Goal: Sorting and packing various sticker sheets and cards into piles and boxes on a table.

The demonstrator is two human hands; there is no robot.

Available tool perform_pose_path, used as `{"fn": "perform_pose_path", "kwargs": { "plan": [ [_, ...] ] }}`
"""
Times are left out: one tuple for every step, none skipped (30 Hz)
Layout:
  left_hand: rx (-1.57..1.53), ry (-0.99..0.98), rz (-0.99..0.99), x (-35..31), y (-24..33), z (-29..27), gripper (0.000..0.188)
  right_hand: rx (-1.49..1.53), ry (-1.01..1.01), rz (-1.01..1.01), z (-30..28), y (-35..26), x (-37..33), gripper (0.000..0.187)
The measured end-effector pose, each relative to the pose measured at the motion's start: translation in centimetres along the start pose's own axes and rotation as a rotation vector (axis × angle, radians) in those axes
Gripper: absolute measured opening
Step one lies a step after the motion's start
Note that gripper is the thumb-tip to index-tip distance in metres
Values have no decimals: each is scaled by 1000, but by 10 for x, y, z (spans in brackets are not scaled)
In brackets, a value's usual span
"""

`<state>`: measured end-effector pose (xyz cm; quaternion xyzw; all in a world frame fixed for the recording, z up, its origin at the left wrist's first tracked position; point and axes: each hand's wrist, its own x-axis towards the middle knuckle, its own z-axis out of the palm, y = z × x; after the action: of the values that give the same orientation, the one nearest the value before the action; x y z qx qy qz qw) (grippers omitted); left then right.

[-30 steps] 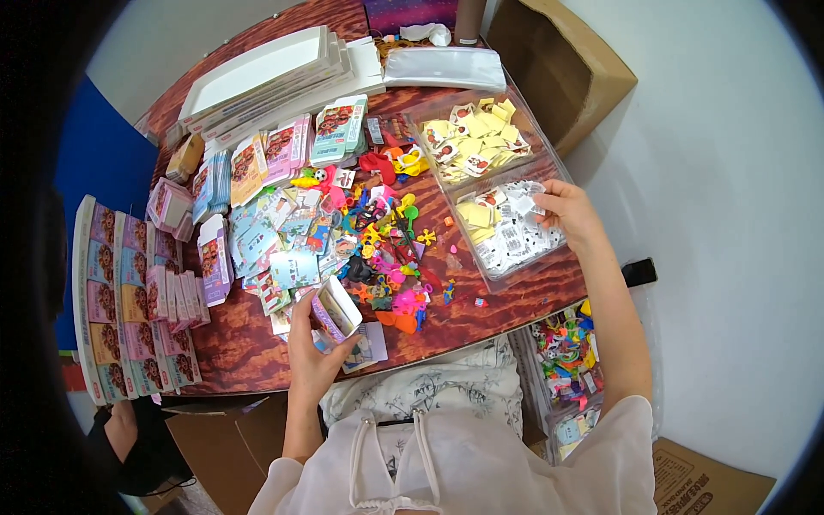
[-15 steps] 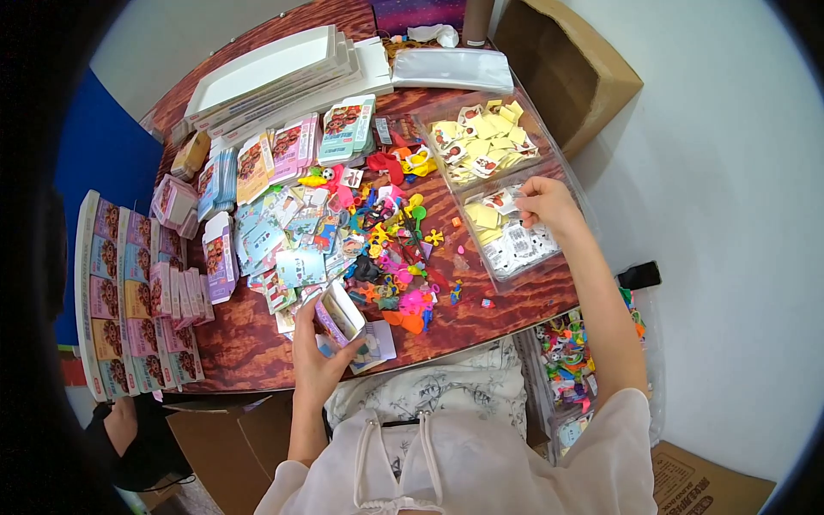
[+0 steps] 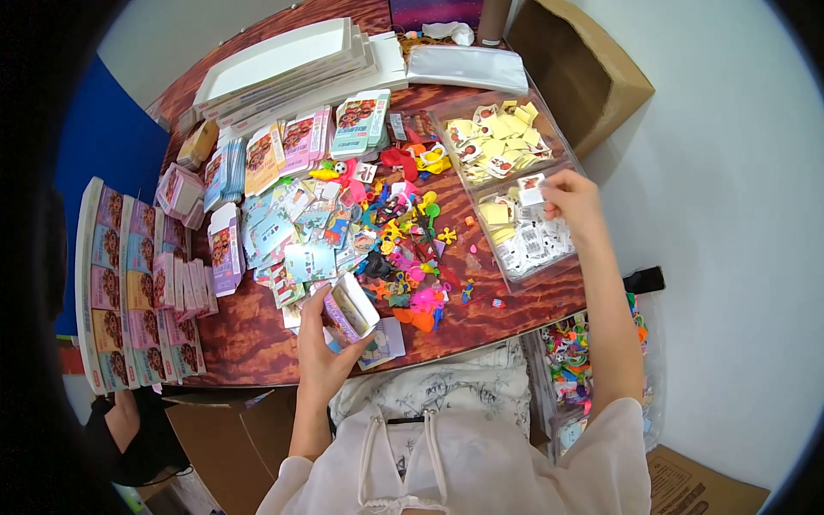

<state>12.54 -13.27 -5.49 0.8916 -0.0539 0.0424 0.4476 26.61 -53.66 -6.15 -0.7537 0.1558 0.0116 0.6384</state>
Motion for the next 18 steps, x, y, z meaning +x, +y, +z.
{"fn": "perform_pose_path", "kwargs": {
  "plan": [
    [15,-16,-6,0,-1,1,78,-3,-14,3,-1,-5,-8,6],
    [30,-31,-12,1,0,1,78,150,-38,10,-1,-11,-17,5],
    [-75,-75,-84,4,7,4,78,303,-59,20,0,-17,-26,4],
    [-31,-53,-8,7,7,10,77,304,-71,24,6,-23,-34,4],
    [15,-32,70,9,6,15,77,271,-82,3,16,-30,-42,3],
    [32,-57,53,12,11,18,78,237,-80,-21,20,-33,-47,3],
    [32,-58,53,13,14,20,78,238,-79,-21,22,-30,-45,3],
    [34,-55,74,13,16,21,78,43,-4,-61,24,-24,-40,5],
    [35,-54,98,14,19,21,78,-152,75,-102,25,-17,-36,7],
    [33,-54,104,13,20,20,78,-152,79,-105,19,-6,-32,7],
    [38,-65,86,12,21,18,78,-436,135,-300,9,8,-27,7],
    [45,-77,64,10,20,17,78,-721,186,-491,9,10,-27,7],
    [46,-79,65,9,19,15,78,-720,188,-489,8,10,-30,7],
    [30,-103,57,8,18,14,79,-617,135,-320,6,8,-33,7],
    [12,-126,50,7,19,13,81,-512,83,-155,5,3,-37,6],
    [11,-128,53,8,21,14,81,-512,87,-155,1,7,-35,6],
    [-23,-158,86,11,25,15,81,-578,102,-245,-6,14,-29,5],
    [-55,-187,118,14,28,16,81,-642,115,-335,-5,13,-28,5]
  ]
}}
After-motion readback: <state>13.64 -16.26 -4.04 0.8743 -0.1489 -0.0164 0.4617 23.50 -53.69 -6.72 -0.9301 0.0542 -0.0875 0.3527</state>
